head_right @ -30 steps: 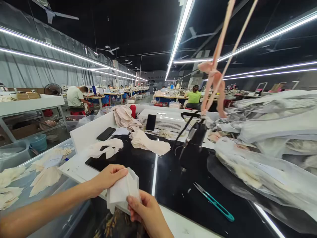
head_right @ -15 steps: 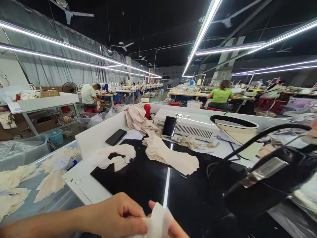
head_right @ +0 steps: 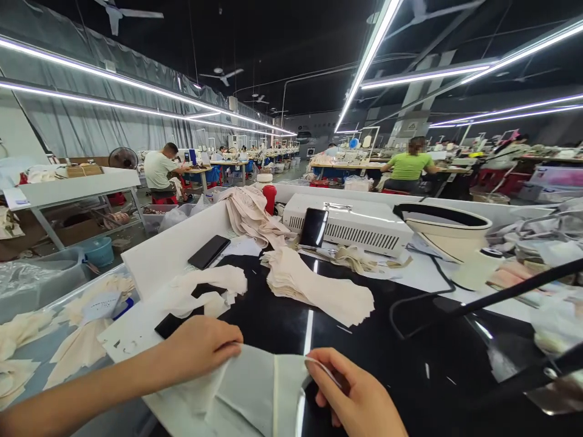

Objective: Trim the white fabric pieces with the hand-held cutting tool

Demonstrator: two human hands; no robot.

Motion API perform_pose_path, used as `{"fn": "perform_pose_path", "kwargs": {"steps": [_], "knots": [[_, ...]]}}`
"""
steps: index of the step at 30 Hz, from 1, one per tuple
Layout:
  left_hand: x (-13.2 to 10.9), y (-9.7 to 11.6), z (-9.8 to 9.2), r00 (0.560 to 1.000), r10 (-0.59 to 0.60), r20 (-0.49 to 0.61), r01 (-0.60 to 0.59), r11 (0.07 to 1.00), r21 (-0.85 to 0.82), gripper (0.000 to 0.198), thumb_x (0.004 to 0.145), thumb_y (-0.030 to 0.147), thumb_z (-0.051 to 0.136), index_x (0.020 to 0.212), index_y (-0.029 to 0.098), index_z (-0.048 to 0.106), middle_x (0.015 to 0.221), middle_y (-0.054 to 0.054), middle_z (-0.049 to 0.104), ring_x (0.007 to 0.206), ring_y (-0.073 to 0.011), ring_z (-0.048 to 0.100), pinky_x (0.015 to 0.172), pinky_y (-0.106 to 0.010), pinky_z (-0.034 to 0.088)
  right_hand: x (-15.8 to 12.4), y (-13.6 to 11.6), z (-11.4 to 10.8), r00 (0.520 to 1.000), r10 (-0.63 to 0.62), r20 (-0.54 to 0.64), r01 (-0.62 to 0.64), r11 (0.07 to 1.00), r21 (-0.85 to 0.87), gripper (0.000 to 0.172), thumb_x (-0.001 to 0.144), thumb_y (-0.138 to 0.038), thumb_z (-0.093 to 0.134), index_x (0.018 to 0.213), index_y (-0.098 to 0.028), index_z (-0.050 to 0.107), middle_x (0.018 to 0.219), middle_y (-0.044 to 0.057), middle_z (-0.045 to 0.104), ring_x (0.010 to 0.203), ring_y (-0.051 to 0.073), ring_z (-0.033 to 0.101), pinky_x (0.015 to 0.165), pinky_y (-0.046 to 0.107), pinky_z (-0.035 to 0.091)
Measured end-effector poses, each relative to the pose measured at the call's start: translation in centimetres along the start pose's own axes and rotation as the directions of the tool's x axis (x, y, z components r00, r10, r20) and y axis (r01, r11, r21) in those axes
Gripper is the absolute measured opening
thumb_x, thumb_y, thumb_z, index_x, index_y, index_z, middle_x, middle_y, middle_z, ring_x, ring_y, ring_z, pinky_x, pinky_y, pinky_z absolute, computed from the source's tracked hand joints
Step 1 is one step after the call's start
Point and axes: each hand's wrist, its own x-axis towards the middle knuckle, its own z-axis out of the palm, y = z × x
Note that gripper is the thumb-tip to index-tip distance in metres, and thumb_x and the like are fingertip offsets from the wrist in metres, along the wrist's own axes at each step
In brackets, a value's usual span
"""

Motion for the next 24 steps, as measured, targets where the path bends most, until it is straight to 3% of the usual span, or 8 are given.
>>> {"fn": "perform_pose_path", "kwargs": {"steps": [2,4,7,10,14,18,20,24], "knots": [[0.2,0.3,0.5,0.991,0.067,-0.117,-0.040,0.976,0.216,0.016,0.101,0.015,0.057,0.091,0.018,0.069,0.091,-0.004,0.072,0.079,-0.0200,0.067,0.068,-0.028,0.049,0.5,-0.6,0.2,0.997,-0.066,-0.044,0.064,0.997,-0.049,0.035,0.079,-0.056,0.066,0.088,-0.023,0.076,0.053,-0.002,0.062,0.046,0.015,0.054,0.046,0.026,0.043],[0.2,1.0,1.2,0.952,0.225,-0.207,-0.148,0.932,0.330,0.018,0.099,0.005,0.053,0.092,0.016,0.066,0.097,-0.008,0.071,0.085,-0.0231,0.068,0.074,-0.033,0.055,0.8,-1.2,0.4,0.989,-0.143,-0.021,0.140,0.985,-0.103,0.030,0.082,-0.051,0.064,0.083,-0.024,0.075,0.052,-0.002,0.061,0.049,0.016,0.057,0.048,0.027,0.043],[0.1,2.3,2.3,0.823,0.489,-0.289,-0.411,0.864,0.292,0.018,0.099,0.003,0.052,0.104,0.015,0.065,0.110,-0.008,0.072,0.097,-0.0232,0.068,0.085,-0.037,0.058,1.0,-2.0,0.6,0.947,-0.321,0.002,0.311,0.915,-0.258,0.025,0.090,-0.040,0.055,0.081,-0.023,0.072,0.059,-0.001,0.066,0.054,0.016,0.062,0.056,0.028,0.048],[0.2,3.5,3.5,0.741,0.586,-0.329,-0.545,0.810,0.216,0.016,0.102,0.007,0.053,0.106,0.016,0.065,0.114,-0.007,0.073,0.104,-0.0209,0.069,0.092,-0.034,0.058,1.5,-2.1,0.2,0.932,-0.364,-0.007,0.338,0.873,-0.351,0.023,0.092,-0.034,0.052,0.085,-0.023,0.071,0.074,0.001,0.074,0.064,0.018,0.067,0.066,0.030,0.053],[0.3,4.0,4.4,0.742,0.591,-0.315,-0.566,0.805,0.179,0.013,0.103,0.010,0.055,0.108,0.016,0.066,0.115,-0.007,0.073,0.105,-0.0208,0.069,0.092,-0.033,0.059,2.2,-1.4,-0.9,0.914,-0.397,-0.081,0.320,0.829,-0.458,0.019,0.092,-0.027,0.052,0.087,-0.022,0.070,0.089,0.005,0.075,0.082,0.022,0.070,0.078,0.035,0.054],[0.1,3.7,4.3,0.742,0.586,-0.326,-0.567,0.808,0.162,0.014,0.104,0.013,0.055,0.112,0.016,0.066,0.118,-0.008,0.073,0.106,-0.0215,0.069,0.093,-0.035,0.060,1.2,-1.1,-1.5,0.901,-0.415,-0.127,0.293,0.798,-0.527,0.024,0.095,-0.024,0.051,0.108,-0.021,0.071,0.109,0.010,0.074,0.088,0.024,0.071,0.076,0.037,0.057],[0.0,3.5,4.2,0.744,0.582,-0.329,-0.566,0.810,0.153,0.016,0.104,0.014,0.056,0.116,0.017,0.066,0.120,-0.007,0.073,0.108,-0.0220,0.069,0.094,-0.035,0.060,-0.3,-1.2,-1.1,0.883,-0.463,-0.075,0.357,0.767,-0.533,0.024,0.098,-0.025,0.051,0.112,-0.023,0.070,0.112,0.009,0.074,0.091,0.022,0.073,0.078,0.035,0.059],[0.0,3.5,4.0,0.754,0.575,-0.319,-0.566,0.814,0.129,0.020,0.106,0.016,0.053,0.122,0.017,0.065,0.123,-0.008,0.072,0.112,-0.0220,0.069,0.098,-0.036,0.059,-3.9,-1.1,0.0,0.793,-0.604,0.085,0.548,0.644,-0.535,0.028,0.102,-0.018,0.046,0.108,-0.025,0.073,0.106,0.007,0.075,0.093,0.019,0.074,0.080,0.029,0.061]]}}
